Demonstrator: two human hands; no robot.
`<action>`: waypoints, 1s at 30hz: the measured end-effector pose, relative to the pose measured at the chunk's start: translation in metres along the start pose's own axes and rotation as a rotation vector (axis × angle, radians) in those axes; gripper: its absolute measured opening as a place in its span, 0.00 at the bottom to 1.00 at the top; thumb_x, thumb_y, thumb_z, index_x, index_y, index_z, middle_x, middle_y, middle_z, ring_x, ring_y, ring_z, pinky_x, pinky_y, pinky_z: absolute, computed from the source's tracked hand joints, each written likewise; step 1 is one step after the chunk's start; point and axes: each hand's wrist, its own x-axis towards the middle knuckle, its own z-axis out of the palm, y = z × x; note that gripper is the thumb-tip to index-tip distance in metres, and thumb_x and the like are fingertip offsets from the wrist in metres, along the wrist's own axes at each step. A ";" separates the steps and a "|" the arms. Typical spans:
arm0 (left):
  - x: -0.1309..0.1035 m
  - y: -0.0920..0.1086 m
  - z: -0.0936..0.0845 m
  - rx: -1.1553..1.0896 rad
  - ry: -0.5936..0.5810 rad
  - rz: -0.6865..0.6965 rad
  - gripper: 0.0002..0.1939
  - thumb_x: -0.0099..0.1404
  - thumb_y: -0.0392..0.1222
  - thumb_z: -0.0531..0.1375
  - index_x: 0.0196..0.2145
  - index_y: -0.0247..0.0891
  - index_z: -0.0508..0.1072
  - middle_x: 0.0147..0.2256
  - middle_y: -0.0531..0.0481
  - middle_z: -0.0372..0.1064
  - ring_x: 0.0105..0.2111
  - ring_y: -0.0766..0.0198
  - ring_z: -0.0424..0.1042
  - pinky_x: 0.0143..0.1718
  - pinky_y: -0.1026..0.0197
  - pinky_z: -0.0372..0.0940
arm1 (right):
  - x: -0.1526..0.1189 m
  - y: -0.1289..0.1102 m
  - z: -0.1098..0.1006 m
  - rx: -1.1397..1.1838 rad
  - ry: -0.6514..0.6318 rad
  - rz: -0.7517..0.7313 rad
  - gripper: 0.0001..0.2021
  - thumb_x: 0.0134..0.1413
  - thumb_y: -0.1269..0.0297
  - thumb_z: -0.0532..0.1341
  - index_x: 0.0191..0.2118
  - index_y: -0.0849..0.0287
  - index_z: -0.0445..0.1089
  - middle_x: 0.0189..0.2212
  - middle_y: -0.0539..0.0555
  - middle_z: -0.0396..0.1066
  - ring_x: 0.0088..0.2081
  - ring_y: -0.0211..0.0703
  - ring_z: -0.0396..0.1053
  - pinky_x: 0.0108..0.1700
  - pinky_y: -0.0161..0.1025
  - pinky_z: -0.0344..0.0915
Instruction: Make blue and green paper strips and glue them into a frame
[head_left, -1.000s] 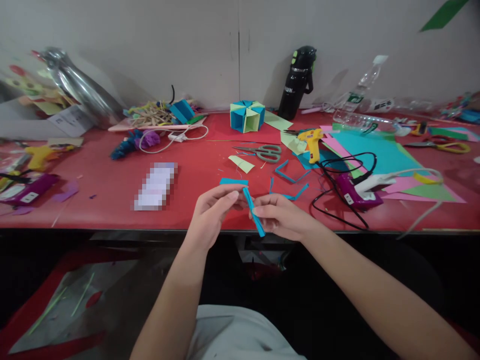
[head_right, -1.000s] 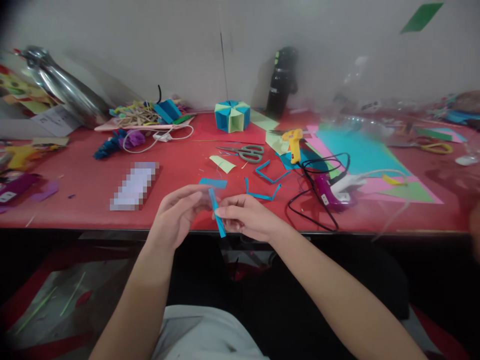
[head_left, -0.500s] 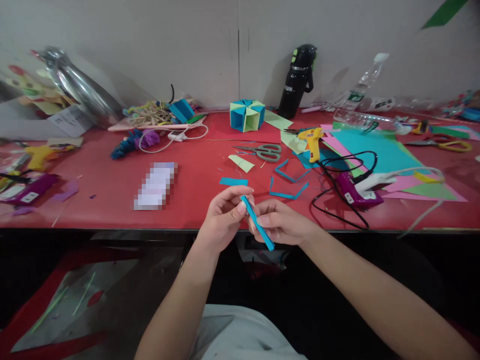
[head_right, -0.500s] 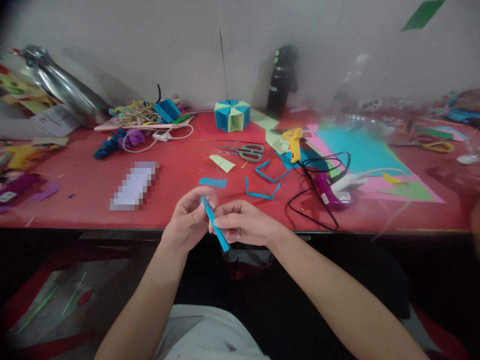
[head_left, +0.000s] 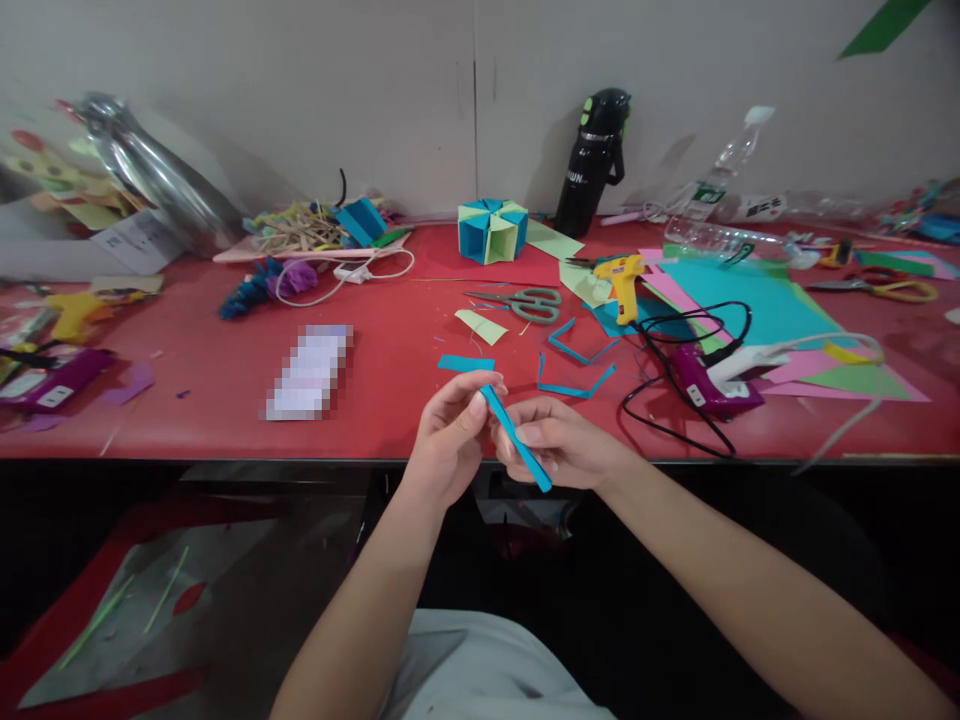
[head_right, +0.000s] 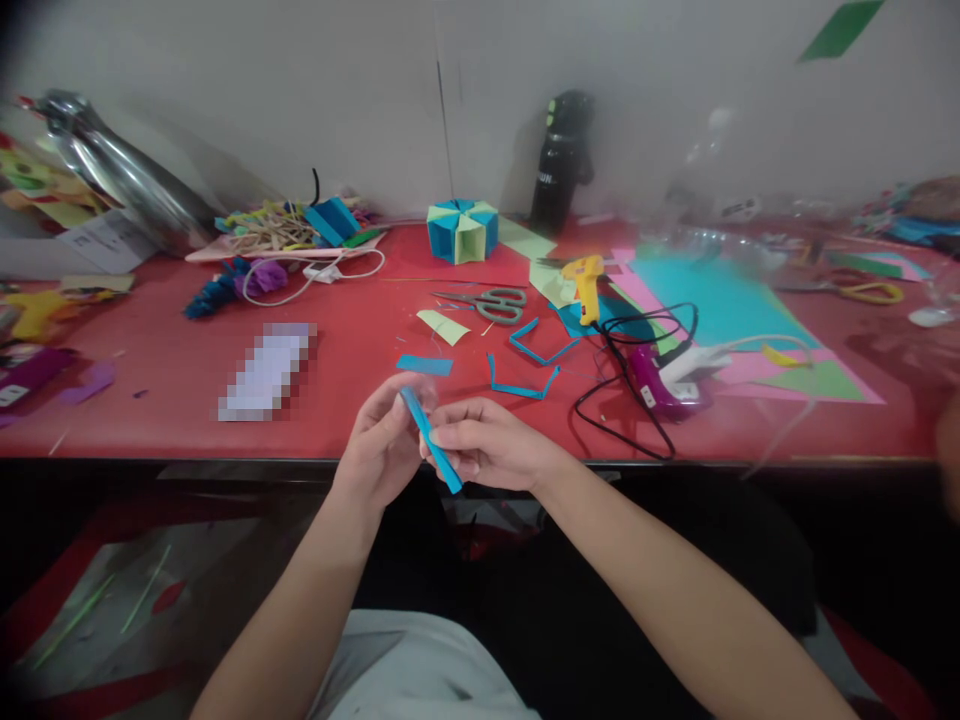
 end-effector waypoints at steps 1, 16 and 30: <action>0.000 0.000 0.000 0.021 -0.001 0.000 0.14 0.59 0.51 0.72 0.40 0.43 0.80 0.37 0.49 0.74 0.29 0.69 0.70 0.28 0.66 0.68 | 0.000 0.000 0.000 0.005 -0.003 -0.002 0.13 0.53 0.59 0.71 0.29 0.65 0.76 0.15 0.42 0.60 0.15 0.26 0.51 0.20 0.28 0.51; -0.001 0.002 0.007 0.082 0.003 0.086 0.16 0.63 0.53 0.69 0.33 0.37 0.75 0.32 0.49 0.66 0.33 0.65 0.66 0.35 0.64 0.65 | 0.000 0.001 0.000 0.006 0.055 0.027 0.15 0.56 0.56 0.69 0.31 0.65 0.73 0.20 0.47 0.65 0.19 0.30 0.59 0.22 0.31 0.52; 0.003 -0.003 0.001 0.107 0.119 0.228 0.16 0.64 0.52 0.68 0.32 0.36 0.75 0.31 0.52 0.61 0.30 0.69 0.61 0.33 0.66 0.61 | 0.001 -0.001 0.009 -0.079 0.077 0.032 0.21 0.66 0.49 0.62 0.29 0.62 0.66 0.24 0.45 0.60 0.21 0.29 0.59 0.25 0.33 0.47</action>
